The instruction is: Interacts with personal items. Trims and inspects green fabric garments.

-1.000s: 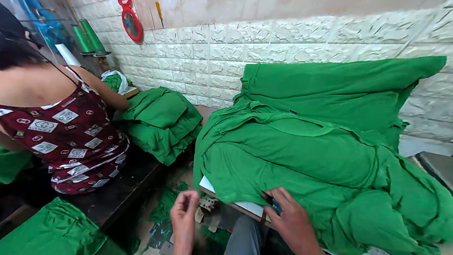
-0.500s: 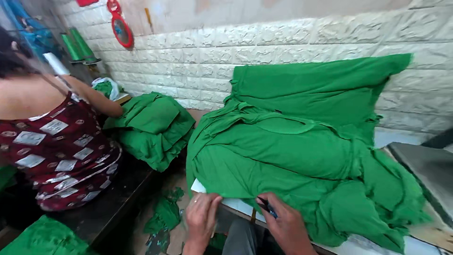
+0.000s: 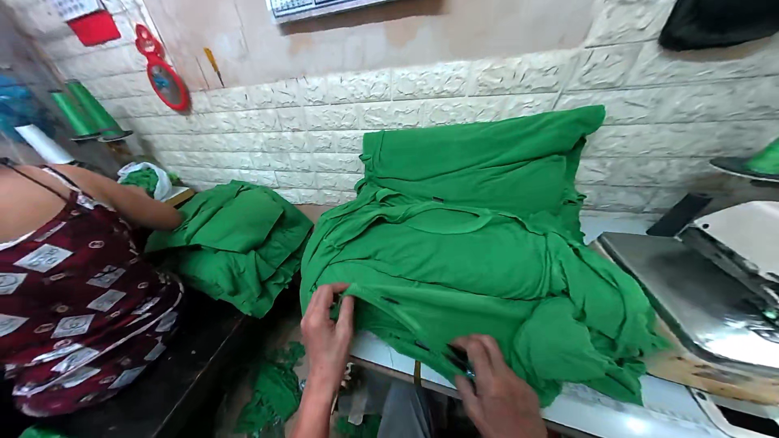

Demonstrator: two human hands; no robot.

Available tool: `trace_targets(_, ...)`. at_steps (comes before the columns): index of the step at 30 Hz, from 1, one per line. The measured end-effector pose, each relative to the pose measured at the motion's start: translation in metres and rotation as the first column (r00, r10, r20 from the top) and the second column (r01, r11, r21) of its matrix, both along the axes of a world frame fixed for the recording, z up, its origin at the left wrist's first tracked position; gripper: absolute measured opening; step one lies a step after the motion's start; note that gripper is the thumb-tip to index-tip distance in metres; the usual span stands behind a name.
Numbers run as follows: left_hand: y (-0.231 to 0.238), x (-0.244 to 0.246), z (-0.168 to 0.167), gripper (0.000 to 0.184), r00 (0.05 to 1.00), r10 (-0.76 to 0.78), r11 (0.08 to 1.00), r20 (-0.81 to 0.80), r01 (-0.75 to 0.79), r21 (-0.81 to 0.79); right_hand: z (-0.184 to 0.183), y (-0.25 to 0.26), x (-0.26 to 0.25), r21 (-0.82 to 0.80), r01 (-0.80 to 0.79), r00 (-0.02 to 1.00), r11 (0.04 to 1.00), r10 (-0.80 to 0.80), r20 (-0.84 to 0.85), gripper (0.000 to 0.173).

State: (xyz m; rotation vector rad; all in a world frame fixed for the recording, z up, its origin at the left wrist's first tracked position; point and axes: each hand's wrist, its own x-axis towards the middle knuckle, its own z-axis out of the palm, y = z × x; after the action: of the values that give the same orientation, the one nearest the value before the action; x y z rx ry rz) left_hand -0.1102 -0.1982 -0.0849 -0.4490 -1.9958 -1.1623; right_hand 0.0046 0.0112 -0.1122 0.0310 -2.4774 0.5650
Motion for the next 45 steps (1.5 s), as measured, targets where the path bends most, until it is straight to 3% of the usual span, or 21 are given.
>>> trace_targets(6,0.004,-0.011,0.006,0.017,0.969,-0.183,0.959,0.168,0.138,0.248,-0.001,0.029,-0.003,-0.269,-0.034,0.985,0.963,-0.014,-0.174,0.024)
trace_targets(10,0.005,-0.018,0.006,0.016,0.962,-0.207,0.949,0.178,0.154,0.276,-0.003,0.032,-0.022,-0.271,-0.019,0.956,0.962,-0.062,-0.288,0.017)
trace_targets(14,-0.007,-0.027,0.011,0.013,0.929,-0.229,0.966,0.292,0.181,0.183,0.017,0.043,-0.035,-0.595,-0.128,0.984,0.793,0.027,-0.176,0.017)
trace_targets(16,-0.012,-0.036,0.01,0.019,0.891,-0.167,0.985,0.423,0.169,0.033,0.026,0.056,-0.045,-0.54,-0.022,0.997,0.841,-0.024,-0.077,0.024)
trace_targets(19,-0.009,-0.042,0.003,0.025,0.853,-0.064,0.982,0.518,0.148,-0.122,0.02,0.067,-0.059,-0.31,0.095,0.993,0.946,-0.07,0.09,0.022)
trace_targets(25,-0.004,-0.04,-0.011,0.024,0.843,-0.084,0.985,0.532,0.152,-0.086,-0.002,0.051,-0.057,-0.255,0.097,0.945,0.962,-0.169,-0.279,0.02)
trace_targets(27,-0.003,-0.04,-0.013,0.024,0.847,-0.09,0.986,0.523,0.15,-0.075,-0.002,0.041,-0.057,-0.237,0.068,0.947,0.969,-0.138,-0.29,0.022)
trace_targets(30,-0.004,-0.038,-0.011,0.023,0.836,-0.11,0.981,0.537,0.179,-0.078,-0.004,0.024,-0.062,-0.151,0.09,0.98,0.984,-0.114,-0.162,0.05)
trace_targets(31,-0.005,-0.037,-0.009,0.023,0.822,-0.119,0.976,0.556,0.2,-0.086,-0.005,0.021,-0.064,-0.134,0.102,0.991,0.986,-0.113,-0.076,0.049)
trace_targets(33,-0.01,-0.033,-0.007,0.021,0.821,-0.108,0.974,0.56,0.199,-0.105,-0.01,0.024,-0.068,-0.192,0.09,0.996,0.977,-0.092,0.0,0.023)
trace_targets(35,-0.017,-0.034,-0.007,0.02,0.844,-0.085,0.982,0.53,0.161,-0.099,-0.009,0.036,-0.069,-0.428,0.016,1.0,0.904,-0.018,0.0,0.013)
trace_targets(38,-0.023,-0.038,-0.011,0.019,0.836,-0.124,0.984,0.535,0.173,-0.042,0.004,0.046,-0.064,-0.826,-0.01,0.994,0.563,0.095,0.052,0.023)
trace_targets(40,-0.021,-0.038,-0.011,0.019,0.818,-0.155,0.978,0.554,0.208,-0.034,0.01,0.048,-0.061,-0.907,0.0,0.991,0.422,0.119,0.055,0.025)
trace_targets(41,-0.021,-0.037,-0.009,0.019,0.809,-0.163,0.972,0.565,0.231,-0.049,0.01,0.048,-0.061,-0.913,-0.002,0.994,0.409,0.103,0.044,0.023)
trace_targets(43,-0.028,-0.034,0.0,0.024,0.807,-0.122,0.951,0.577,0.262,-0.165,0.008,0.048,-0.059,-0.854,-0.025,0.998,0.519,0.055,0.004,0.02)
trace_targets(45,-0.036,-0.03,0.017,0.03,0.855,0.047,0.922,0.517,0.161,-0.351,0.013,0.046,-0.055,-0.723,-0.005,1.0,0.691,-0.01,-0.017,0.037)
